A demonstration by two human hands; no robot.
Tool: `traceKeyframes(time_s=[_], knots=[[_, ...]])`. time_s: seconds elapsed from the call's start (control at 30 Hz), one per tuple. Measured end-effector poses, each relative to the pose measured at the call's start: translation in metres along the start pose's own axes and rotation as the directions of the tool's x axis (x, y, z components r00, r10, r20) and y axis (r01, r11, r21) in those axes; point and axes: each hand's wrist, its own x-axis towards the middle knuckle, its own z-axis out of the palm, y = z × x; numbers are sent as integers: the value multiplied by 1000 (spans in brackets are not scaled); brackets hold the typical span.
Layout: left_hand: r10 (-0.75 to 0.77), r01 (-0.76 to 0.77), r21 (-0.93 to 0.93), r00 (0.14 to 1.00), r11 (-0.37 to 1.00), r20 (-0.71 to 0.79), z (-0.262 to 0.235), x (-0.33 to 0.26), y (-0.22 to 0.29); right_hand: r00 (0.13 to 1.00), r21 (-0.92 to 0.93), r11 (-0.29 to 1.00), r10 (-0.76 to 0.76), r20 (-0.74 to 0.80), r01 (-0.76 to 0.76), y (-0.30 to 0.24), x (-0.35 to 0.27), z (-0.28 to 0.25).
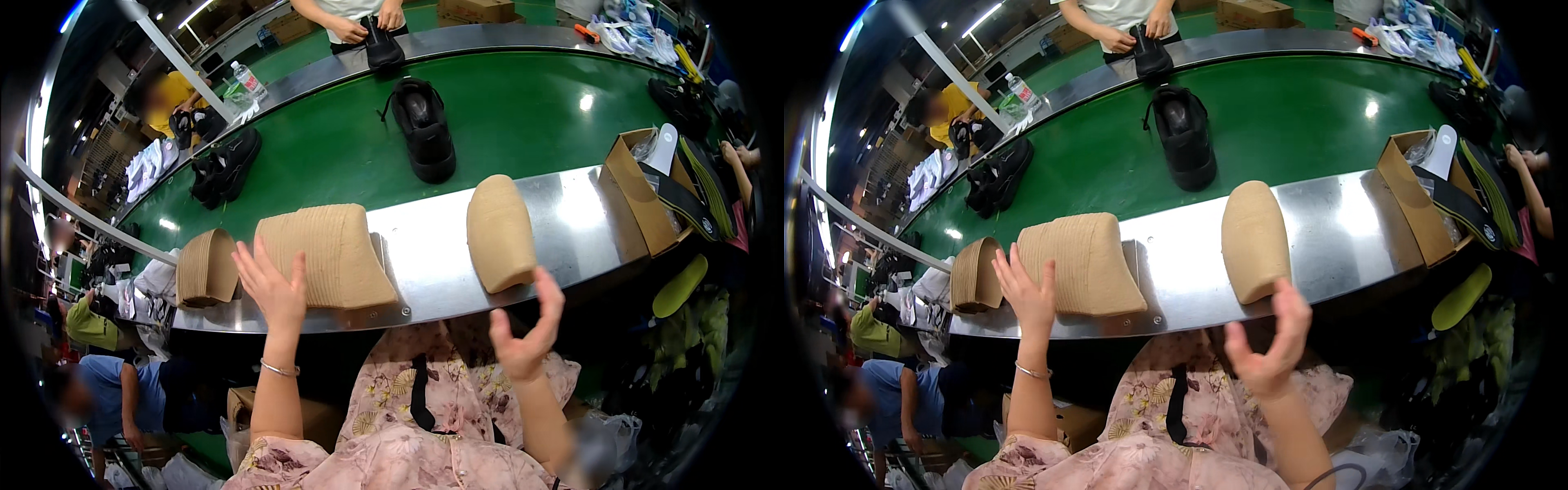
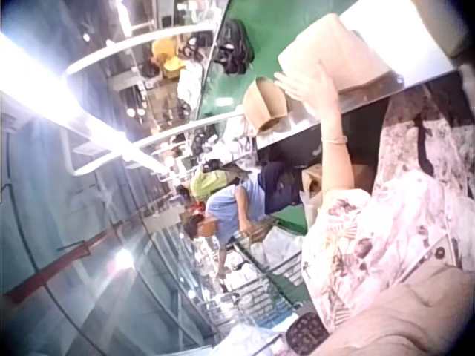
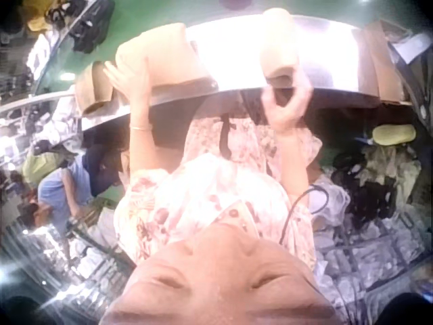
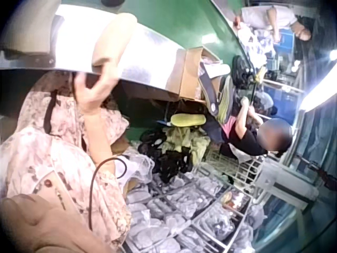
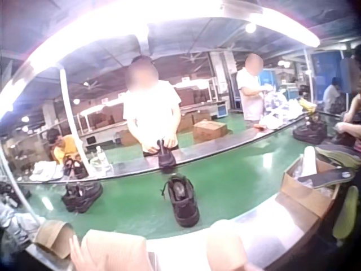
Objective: The person wraps shoe trees in paper, places them into a shoe, and stacks additional shoe trees on the workstation.
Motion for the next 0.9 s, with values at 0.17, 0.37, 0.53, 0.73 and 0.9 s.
traceKeyframes(time_s=[0.17,0.37,0.53,0.73,0.9], knots=[[-192,233,-116,939,966,285,22,15,-35,918,244,954,68,391,-175,-40,-8,74],[-100,133,-91,949,987,299,20,12,-25,561,217,660,367,742,-719,-39,-7,144],[-92,173,-349,967,921,238,23,-3,-52,870,203,954,98,483,-221,-95,-18,146],[-42,189,-510,958,839,285,28,1,-77,889,38,997,-82,451,73,-132,2,138],[-68,463,-807,878,365,473,34,3,-91,868,-3,961,-250,428,278,-170,17,139]])
